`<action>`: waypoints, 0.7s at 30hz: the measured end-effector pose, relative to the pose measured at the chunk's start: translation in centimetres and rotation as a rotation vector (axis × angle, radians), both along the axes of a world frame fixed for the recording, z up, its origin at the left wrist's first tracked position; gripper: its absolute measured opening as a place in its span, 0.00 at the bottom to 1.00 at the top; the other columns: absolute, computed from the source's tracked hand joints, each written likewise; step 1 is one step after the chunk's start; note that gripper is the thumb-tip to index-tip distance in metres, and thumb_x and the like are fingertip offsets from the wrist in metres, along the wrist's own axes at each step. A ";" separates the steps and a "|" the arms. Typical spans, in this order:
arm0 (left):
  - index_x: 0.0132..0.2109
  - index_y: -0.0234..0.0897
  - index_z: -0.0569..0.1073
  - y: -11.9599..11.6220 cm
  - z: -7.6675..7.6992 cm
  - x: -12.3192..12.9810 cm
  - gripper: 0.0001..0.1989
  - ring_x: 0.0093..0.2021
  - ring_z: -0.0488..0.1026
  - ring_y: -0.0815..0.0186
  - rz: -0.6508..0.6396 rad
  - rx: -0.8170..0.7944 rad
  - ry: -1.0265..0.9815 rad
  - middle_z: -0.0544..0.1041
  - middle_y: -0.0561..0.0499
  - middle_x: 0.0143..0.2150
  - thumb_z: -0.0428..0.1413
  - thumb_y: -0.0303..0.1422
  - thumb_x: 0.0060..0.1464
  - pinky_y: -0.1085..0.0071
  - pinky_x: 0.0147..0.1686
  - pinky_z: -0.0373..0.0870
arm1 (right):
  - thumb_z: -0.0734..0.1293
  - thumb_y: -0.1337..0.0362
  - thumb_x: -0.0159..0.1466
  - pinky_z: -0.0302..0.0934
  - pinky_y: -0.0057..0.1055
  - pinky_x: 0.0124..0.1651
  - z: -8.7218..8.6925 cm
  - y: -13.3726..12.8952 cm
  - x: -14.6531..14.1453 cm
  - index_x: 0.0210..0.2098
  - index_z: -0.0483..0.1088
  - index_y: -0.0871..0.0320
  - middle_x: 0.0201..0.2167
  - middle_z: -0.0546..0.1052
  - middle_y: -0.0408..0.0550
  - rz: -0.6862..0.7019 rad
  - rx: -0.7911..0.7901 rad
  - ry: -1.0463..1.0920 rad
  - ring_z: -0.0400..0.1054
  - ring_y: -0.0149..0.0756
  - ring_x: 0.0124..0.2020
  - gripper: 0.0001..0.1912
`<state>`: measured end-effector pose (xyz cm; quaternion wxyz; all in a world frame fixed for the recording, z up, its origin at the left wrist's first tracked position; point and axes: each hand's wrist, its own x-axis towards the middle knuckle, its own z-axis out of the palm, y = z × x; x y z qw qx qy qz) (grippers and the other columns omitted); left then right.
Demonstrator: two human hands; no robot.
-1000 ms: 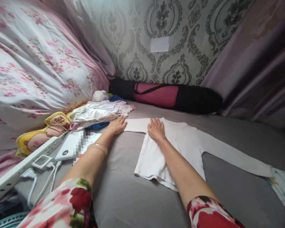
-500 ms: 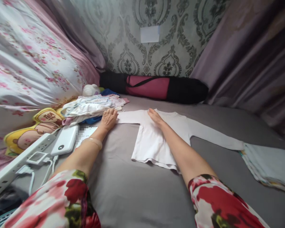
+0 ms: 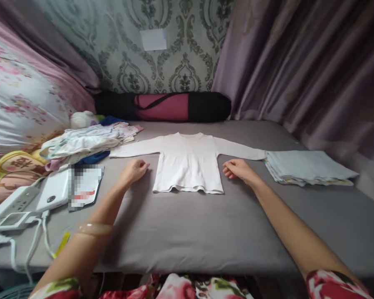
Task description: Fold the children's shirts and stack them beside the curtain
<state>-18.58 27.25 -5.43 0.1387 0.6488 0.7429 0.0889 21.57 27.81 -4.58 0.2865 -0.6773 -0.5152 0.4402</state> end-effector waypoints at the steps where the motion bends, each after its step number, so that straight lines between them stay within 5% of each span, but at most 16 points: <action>1: 0.29 0.36 0.74 -0.6 0.1 0.9 0.19 0.31 0.71 0.62 -0.032 -0.041 -0.037 0.76 0.47 0.27 0.47 0.45 0.57 0.72 0.30 0.58 | 0.60 0.66 0.67 0.57 0.21 0.20 -0.2 -0.7 0.1 0.28 0.68 0.60 0.22 0.74 0.45 0.021 -0.051 -0.071 0.65 0.26 0.18 0.12; 4: 0.26 0.37 0.72 -2.2 0.4 3.4 0.22 0.29 0.70 0.62 -0.067 -0.096 -0.063 0.74 0.48 0.24 0.48 0.49 0.55 0.71 0.29 0.58 | 0.60 0.60 0.67 0.50 0.24 0.20 -0.6 -2.5 -0.2 0.22 0.66 0.58 0.17 0.70 0.44 0.149 -0.087 -0.367 0.61 0.28 0.16 0.18; 9: 0.29 0.38 0.69 -4.3 0.4 6.1 0.20 0.30 0.70 0.61 0.043 -0.098 -0.023 0.74 0.48 0.26 0.51 0.51 0.51 0.71 0.28 0.57 | 0.63 0.53 0.62 0.47 0.28 0.27 -0.5 -5.3 -1.8 0.22 0.70 0.56 0.23 0.75 0.48 0.245 0.105 -0.706 0.69 0.36 0.28 0.17; 16: 0.27 0.39 0.66 -5.5 -0.8 5.6 0.17 0.28 0.67 0.64 0.053 0.010 -0.170 0.70 0.52 0.24 0.51 0.49 0.49 0.72 0.27 0.56 | 0.62 0.58 0.61 0.48 0.27 0.29 -0.1 -6.7 -2.7 0.26 0.67 0.55 0.27 0.76 0.46 0.222 0.143 -0.651 0.67 0.34 0.29 0.10; 21: 0.30 0.39 0.66 -5.7 -1.0 4.9 0.16 0.22 0.64 0.68 0.145 0.012 -0.445 0.68 0.55 0.22 0.52 0.48 0.47 0.73 0.23 0.57 | 0.61 0.58 0.61 0.49 0.25 0.26 -0.4 -6.4 -2.2 0.27 0.63 0.55 0.17 0.70 0.39 0.149 0.092 -0.401 0.63 0.30 0.20 0.09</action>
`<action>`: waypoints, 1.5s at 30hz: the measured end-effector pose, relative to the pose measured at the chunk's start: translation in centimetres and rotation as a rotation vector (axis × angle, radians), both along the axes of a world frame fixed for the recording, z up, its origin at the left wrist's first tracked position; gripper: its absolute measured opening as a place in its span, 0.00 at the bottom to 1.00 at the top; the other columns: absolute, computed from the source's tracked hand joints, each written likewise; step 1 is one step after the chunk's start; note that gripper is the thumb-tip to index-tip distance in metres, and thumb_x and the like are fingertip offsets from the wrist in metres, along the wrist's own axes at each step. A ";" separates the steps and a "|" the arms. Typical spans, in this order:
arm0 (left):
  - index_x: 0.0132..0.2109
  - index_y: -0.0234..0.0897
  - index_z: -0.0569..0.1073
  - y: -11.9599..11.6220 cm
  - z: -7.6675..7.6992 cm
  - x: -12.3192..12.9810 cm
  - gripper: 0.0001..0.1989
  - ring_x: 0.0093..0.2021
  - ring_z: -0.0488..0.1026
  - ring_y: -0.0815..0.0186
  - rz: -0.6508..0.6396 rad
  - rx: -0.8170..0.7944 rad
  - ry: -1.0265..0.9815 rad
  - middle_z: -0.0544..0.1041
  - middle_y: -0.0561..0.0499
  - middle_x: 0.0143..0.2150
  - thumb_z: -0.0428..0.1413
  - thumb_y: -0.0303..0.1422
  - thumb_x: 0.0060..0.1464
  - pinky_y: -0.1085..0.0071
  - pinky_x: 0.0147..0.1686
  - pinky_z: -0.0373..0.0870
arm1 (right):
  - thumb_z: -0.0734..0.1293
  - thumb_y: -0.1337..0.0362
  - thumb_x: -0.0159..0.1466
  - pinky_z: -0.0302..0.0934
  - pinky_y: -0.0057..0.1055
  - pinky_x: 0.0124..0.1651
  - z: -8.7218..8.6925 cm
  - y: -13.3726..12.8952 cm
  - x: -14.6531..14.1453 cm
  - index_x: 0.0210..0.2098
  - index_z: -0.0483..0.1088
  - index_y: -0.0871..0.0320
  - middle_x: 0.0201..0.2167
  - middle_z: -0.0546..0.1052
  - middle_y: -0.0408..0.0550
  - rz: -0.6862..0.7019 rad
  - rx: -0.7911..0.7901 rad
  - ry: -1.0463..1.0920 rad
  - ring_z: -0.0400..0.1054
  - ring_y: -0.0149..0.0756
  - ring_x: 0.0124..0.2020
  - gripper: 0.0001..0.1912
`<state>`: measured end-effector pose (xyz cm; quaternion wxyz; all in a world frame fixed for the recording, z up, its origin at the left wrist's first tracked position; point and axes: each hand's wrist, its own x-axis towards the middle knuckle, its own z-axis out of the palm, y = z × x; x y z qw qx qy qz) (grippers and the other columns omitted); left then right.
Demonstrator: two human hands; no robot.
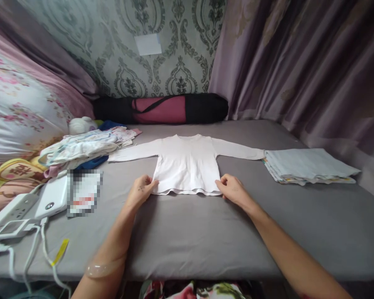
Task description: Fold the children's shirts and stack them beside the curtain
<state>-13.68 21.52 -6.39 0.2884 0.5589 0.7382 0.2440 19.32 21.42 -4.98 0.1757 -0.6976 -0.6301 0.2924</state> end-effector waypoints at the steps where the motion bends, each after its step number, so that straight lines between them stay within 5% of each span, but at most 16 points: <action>1: 0.31 0.39 0.66 -0.1 0.1 -0.1 0.16 0.22 0.63 0.68 0.011 -0.001 -0.031 0.68 0.55 0.22 0.52 0.48 0.46 0.73 0.23 0.57 | 0.62 0.59 0.61 0.49 0.25 0.25 -0.2 0.1 0.2 0.29 0.63 0.55 0.15 0.67 0.37 -0.015 -0.030 0.059 0.61 0.29 0.18 0.07; 5: 0.34 0.38 0.68 -0.2 0.6 -0.6 0.16 0.23 0.64 0.69 0.054 0.021 -0.059 0.71 0.55 0.24 0.53 0.47 0.45 0.74 0.23 0.57 | 0.63 0.60 0.58 0.46 0.25 0.23 -1.0 0.7 1.6 0.36 0.62 0.55 0.15 0.63 0.31 -0.018 -0.035 0.154 0.56 0.27 0.16 0.08; 9: 0.33 0.38 0.68 -0.2 0.6 -1.3 0.16 0.24 0.66 0.67 0.057 -0.017 -0.045 0.71 0.55 0.23 0.55 0.46 0.45 0.75 0.22 0.57 | 0.62 0.59 0.60 0.48 0.26 0.26 -1.4 0.9 2.6 0.38 0.62 0.54 0.19 0.67 0.35 0.057 0.001 -0.003 0.60 0.30 0.21 0.09; 13: 0.33 0.38 0.69 -0.1 0.6 -1.6 0.16 0.24 0.67 0.66 0.038 -0.062 -0.018 0.71 0.55 0.22 0.55 0.46 0.45 0.74 0.22 0.57 | 0.61 0.60 0.62 0.47 0.27 0.28 -0.8 0.5 2.4 0.39 0.63 0.53 0.24 0.71 0.39 0.128 0.014 -0.165 0.64 0.33 0.27 0.07; 22: 0.34 0.39 0.68 -0.1 0.7 -1.6 0.18 0.23 0.65 0.67 0.021 -0.070 0.005 0.70 0.55 0.22 0.53 0.49 0.43 0.74 0.23 0.56 | 0.60 0.61 0.64 0.45 0.27 0.29 0.4 -0.4 2.4 0.45 0.64 0.52 0.25 0.71 0.38 0.216 0.030 -0.157 0.65 0.33 0.28 0.10; 30: 0.35 0.37 0.69 -0.2 0.8 -2.0 0.16 0.23 0.65 0.68 0.001 -0.071 0.012 0.71 0.55 0.23 0.53 0.44 0.43 0.74 0.23 0.58 | 0.62 0.61 0.63 0.46 0.27 0.28 1.1 -0.5 2.7 0.35 0.68 0.53 0.27 0.74 0.40 0.240 -0.008 -0.168 0.65 0.31 0.27 0.05; 34: 0.32 0.37 0.70 -0.1 1.3 -2.3 0.13 0.25 0.68 0.65 -0.121 -0.139 0.087 0.72 0.53 0.24 0.53 0.42 0.43 0.73 0.24 0.59 | 0.63 0.57 0.63 0.48 0.27 0.28 1.7 -0.4 3.7 0.28 0.68 0.54 0.25 0.75 0.42 0.262 -0.054 -0.185 0.65 0.32 0.27 0.11; 39: 0.32 0.35 0.74 3.1 3.0 -3.2 0.12 0.31 0.71 0.62 -0.277 -0.109 0.209 0.76 0.49 0.28 0.55 0.40 0.47 0.70 0.30 0.62 | 0.62 0.56 0.66 0.50 0.28 0.31 2.4 0.1 2.5 0.30 0.71 0.54 0.28 0.76 0.44 0.210 0.065 -0.256 0.68 0.35 0.30 0.12; 45: 0.46 0.34 0.76 10.0 1.9 -3.1 0.14 0.43 0.73 0.59 -0.112 0.176 0.435 0.75 0.42 0.45 0.52 0.27 0.52 0.69 0.44 0.65 | 0.60 0.67 0.68 0.57 0.29 0.44 2.2 0.1 -6.5 0.36 0.72 0.57 0.37 0.76 0.48 0.654 0.308 -0.171 0.68 0.36 0.41 0.09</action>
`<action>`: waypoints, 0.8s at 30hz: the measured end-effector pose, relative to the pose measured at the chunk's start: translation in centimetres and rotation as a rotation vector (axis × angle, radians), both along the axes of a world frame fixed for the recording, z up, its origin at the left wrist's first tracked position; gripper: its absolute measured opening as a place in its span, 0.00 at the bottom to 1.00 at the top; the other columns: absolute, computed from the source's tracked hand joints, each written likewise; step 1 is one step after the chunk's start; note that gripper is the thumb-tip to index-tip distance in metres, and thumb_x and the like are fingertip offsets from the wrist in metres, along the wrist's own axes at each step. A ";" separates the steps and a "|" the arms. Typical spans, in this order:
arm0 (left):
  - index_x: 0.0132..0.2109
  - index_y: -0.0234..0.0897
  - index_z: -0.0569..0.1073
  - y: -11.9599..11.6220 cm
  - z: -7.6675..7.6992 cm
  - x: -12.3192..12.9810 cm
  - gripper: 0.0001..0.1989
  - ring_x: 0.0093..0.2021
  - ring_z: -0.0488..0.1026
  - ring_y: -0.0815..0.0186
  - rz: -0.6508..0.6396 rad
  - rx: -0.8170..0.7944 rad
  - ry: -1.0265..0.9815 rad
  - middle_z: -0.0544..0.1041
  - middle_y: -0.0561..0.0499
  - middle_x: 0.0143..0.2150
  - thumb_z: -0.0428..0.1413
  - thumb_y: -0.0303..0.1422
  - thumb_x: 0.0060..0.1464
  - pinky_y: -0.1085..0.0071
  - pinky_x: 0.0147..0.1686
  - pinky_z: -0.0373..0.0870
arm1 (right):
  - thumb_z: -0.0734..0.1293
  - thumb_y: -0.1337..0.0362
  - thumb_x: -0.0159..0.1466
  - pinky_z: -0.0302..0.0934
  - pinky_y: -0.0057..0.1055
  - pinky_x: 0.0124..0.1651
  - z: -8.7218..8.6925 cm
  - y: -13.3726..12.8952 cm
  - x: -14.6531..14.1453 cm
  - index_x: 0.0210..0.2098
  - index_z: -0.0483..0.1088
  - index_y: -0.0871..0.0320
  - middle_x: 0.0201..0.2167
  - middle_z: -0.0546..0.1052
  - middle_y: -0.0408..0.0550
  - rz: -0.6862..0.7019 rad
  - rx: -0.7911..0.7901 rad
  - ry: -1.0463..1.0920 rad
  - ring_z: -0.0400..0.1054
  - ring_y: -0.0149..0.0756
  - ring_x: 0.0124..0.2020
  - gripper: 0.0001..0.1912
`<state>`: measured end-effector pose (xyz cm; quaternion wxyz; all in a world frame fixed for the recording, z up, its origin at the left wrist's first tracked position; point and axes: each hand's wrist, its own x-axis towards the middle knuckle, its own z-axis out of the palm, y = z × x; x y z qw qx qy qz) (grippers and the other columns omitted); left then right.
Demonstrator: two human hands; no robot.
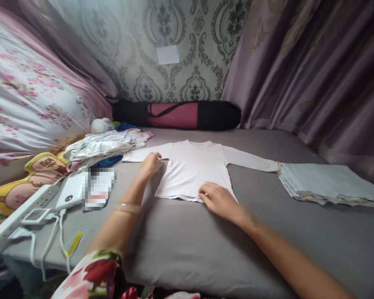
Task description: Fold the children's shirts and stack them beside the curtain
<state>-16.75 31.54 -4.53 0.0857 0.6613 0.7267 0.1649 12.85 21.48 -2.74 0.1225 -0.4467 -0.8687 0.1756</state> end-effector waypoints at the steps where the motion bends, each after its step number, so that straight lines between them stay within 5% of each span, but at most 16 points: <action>1: 0.49 0.34 0.75 0.8 -0.5 0.0 0.16 0.45 0.72 0.59 0.008 0.013 0.011 0.74 0.41 0.48 0.52 0.27 0.54 0.69 0.45 0.65 | 0.61 0.67 0.68 0.57 0.30 0.45 -0.3 0.0 -1.9 0.38 0.72 0.57 0.39 0.75 0.49 0.056 0.029 0.017 0.67 0.37 0.43 0.08; 6: 0.48 0.37 0.76 2.4 -2.0 -0.3 0.14 0.46 0.72 0.60 -0.043 -0.008 0.017 0.72 0.43 0.49 0.49 0.29 0.60 0.69 0.44 0.65 | 0.64 0.65 0.66 0.58 0.33 0.52 -2.2 0.3 -9.7 0.46 0.69 0.57 0.44 0.73 0.51 0.162 0.093 0.083 0.65 0.39 0.48 0.09; 10: 0.45 0.38 0.77 2.3 -2.4 -0.8 0.14 0.47 0.71 0.60 -0.080 0.026 0.013 0.72 0.44 0.48 0.47 0.30 0.62 0.69 0.42 0.64 | 0.63 0.62 0.67 0.61 0.35 0.47 -3.1 0.5 -12.9 0.44 0.69 0.58 0.43 0.73 0.52 0.140 0.087 0.005 0.66 0.42 0.46 0.09; 17: 0.48 0.37 0.75 2.6 -3.7 -1.0 0.16 0.49 0.69 0.60 -0.028 0.098 -0.038 0.72 0.44 0.49 0.43 0.30 0.64 0.69 0.43 0.63 | 0.58 0.61 0.71 0.62 0.32 0.42 -2.7 1.2 -13.7 0.43 0.70 0.58 0.42 0.74 0.52 0.208 0.070 -0.119 0.69 0.40 0.43 0.11; 24: 0.47 0.38 0.76 3.5 -3.9 -0.4 0.15 0.47 0.71 0.59 0.130 0.115 -0.105 0.73 0.44 0.47 0.45 0.29 0.62 0.68 0.41 0.63 | 0.62 0.63 0.69 0.60 0.28 0.43 -2.4 2.0 -12.8 0.42 0.74 0.56 0.40 0.76 0.48 0.280 -0.047 0.036 0.70 0.35 0.41 0.09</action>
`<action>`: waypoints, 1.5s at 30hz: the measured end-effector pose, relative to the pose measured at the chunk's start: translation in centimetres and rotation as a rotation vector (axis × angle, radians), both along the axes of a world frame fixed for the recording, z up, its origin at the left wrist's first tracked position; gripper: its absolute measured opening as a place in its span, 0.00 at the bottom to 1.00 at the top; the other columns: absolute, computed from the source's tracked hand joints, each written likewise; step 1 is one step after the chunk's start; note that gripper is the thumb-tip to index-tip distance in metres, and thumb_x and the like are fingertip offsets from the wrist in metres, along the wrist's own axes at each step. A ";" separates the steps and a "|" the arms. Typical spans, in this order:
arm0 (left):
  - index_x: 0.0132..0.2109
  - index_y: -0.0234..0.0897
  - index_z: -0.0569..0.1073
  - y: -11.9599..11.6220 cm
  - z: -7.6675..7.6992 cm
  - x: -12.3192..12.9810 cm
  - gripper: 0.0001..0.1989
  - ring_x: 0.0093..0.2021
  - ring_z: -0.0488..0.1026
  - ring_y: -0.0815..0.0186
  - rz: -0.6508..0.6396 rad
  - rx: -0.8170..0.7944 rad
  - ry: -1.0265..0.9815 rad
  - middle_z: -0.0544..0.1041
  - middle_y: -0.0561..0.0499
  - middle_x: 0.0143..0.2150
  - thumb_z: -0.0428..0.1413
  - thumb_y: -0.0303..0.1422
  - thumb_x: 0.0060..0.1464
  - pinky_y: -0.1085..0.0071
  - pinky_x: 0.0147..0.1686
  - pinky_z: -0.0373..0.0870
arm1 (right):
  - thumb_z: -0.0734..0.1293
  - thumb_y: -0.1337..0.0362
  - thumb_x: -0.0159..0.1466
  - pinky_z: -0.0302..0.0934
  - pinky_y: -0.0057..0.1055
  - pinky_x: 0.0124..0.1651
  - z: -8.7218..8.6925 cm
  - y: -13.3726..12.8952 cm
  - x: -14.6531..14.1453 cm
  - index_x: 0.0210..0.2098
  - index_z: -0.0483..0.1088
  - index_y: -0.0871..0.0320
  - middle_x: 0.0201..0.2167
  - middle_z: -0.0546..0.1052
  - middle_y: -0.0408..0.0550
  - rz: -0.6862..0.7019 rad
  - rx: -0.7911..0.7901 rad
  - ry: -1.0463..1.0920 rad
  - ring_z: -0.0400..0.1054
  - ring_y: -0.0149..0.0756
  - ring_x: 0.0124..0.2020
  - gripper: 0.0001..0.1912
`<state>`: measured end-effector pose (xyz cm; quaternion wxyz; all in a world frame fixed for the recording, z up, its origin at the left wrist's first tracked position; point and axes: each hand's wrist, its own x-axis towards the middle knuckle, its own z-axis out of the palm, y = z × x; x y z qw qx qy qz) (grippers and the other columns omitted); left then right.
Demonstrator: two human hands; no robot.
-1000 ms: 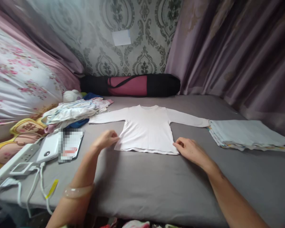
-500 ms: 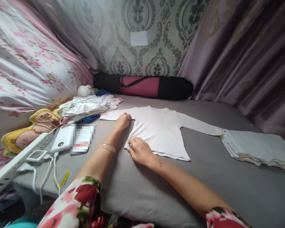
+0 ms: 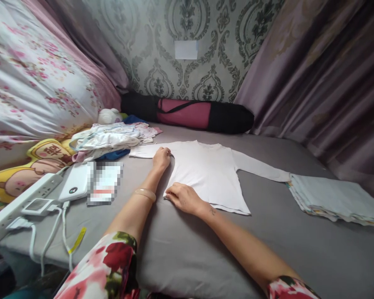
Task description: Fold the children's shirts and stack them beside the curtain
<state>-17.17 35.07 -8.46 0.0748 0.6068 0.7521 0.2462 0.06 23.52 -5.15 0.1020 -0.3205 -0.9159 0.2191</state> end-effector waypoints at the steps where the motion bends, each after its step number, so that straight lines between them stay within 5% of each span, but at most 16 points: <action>1: 0.47 0.38 0.76 0.1 0.0 0.1 0.15 0.47 0.71 0.59 0.019 -0.001 -0.013 0.73 0.43 0.47 0.46 0.28 0.61 0.68 0.41 0.63 | 0.62 0.63 0.69 0.60 0.28 0.43 -0.1 0.0 0.0 0.42 0.74 0.56 0.39 0.76 0.48 0.008 -0.009 0.014 0.69 0.34 0.41 0.09; 9: 0.47 0.38 0.76 0.3 -0.5 0.2 0.15 0.47 0.71 0.59 0.036 0.033 -0.027 0.72 0.44 0.45 0.47 0.29 0.61 0.69 0.43 0.65 | 0.64 0.67 0.66 0.59 0.26 0.43 -0.2 0.9 0.1 0.40 0.77 0.59 0.37 0.77 0.48 0.083 -0.122 0.086 0.69 0.34 0.39 0.09; 14: 0.46 0.40 0.77 0.5 -1.0 0.0 0.14 0.47 0.72 0.61 0.049 0.053 -0.033 0.73 0.46 0.44 0.48 0.29 0.61 0.70 0.44 0.66 | 0.62 0.66 0.65 0.60 0.24 0.36 0.6 5.3 0.2 0.37 0.77 0.61 0.30 0.78 0.42 0.247 -0.460 0.041 0.70 0.31 0.31 0.11; 17: 0.46 0.40 0.77 0.5 -1.1 0.0 0.14 0.47 0.72 0.61 0.049 0.064 -0.052 0.73 0.46 0.44 0.48 0.29 0.61 0.70 0.44 0.67 | 0.57 0.63 0.68 0.62 0.29 0.45 0.1 9.5 1.4 0.44 0.75 0.64 0.41 0.79 0.51 -0.111 -0.272 0.130 0.72 0.37 0.42 0.17; 20: 0.45 0.39 0.77 0.6 -1.2 -0.1 0.13 0.47 0.72 0.61 0.048 0.072 -0.075 0.73 0.45 0.45 0.49 0.29 0.61 0.70 0.44 0.67 | 0.54 0.66 0.69 0.45 0.39 0.65 -1.5 13.0 3.3 0.59 0.66 0.64 0.62 0.66 0.58 -0.541 0.114 0.057 0.57 0.42 0.63 0.22; 23: 0.45 0.38 0.78 0.8 -1.3 -0.2 0.13 0.45 0.72 0.61 0.044 0.072 -0.096 0.73 0.45 0.44 0.49 0.29 0.60 0.70 0.43 0.67 | 0.51 0.59 0.71 0.30 0.46 0.69 -3.0 14.2 4.2 0.67 0.53 0.68 0.70 0.50 0.59 -0.613 0.127 -0.140 0.39 0.44 0.71 0.29; 30: 0.45 0.38 0.78 1.1 -1.7 -0.5 0.13 0.44 0.72 0.61 0.046 0.108 -0.130 0.73 0.45 0.42 0.49 0.28 0.60 0.69 0.45 0.66 | 0.47 0.51 0.71 0.25 0.45 0.70 -3.3 10.1 -0.1 0.70 0.44 0.70 0.72 0.42 0.56 -0.405 0.065 -0.199 0.32 0.43 0.72 0.36; 38: 0.42 0.35 0.78 1.4 -1.8 -1.0 0.12 0.43 0.72 0.60 0.010 0.125 -0.205 0.73 0.45 0.41 0.51 0.27 0.57 0.67 0.48 0.67 | 0.50 0.57 0.70 0.26 0.45 0.71 -2.5 0.8 -5.6 0.69 0.43 0.77 0.71 0.41 0.63 -0.249 -0.041 -0.067 0.29 0.46 0.72 0.35; 42: 0.41 0.35 0.77 1.3 -1.3 -2.5 0.09 0.42 0.72 0.62 -0.105 0.090 -0.234 0.73 0.46 0.40 0.52 0.28 0.55 0.65 0.50 0.68 | 0.49 0.56 0.71 0.35 0.43 0.71 -0.7 -2.2 -4.4 0.68 0.47 0.75 0.70 0.47 0.64 -0.011 -0.252 0.009 0.37 0.45 0.71 0.34; 45: 0.45 0.33 0.73 0.4 -0.5 -3.5 0.11 0.39 0.72 0.64 -0.178 0.074 -0.253 0.72 0.47 0.42 0.53 0.30 0.55 0.64 0.47 0.70 | 0.50 0.52 0.71 0.41 0.39 0.70 0.5 -0.7 -0.5 0.68 0.51 0.65 0.69 0.52 0.57 0.063 -0.253 0.123 0.44 0.38 0.70 0.33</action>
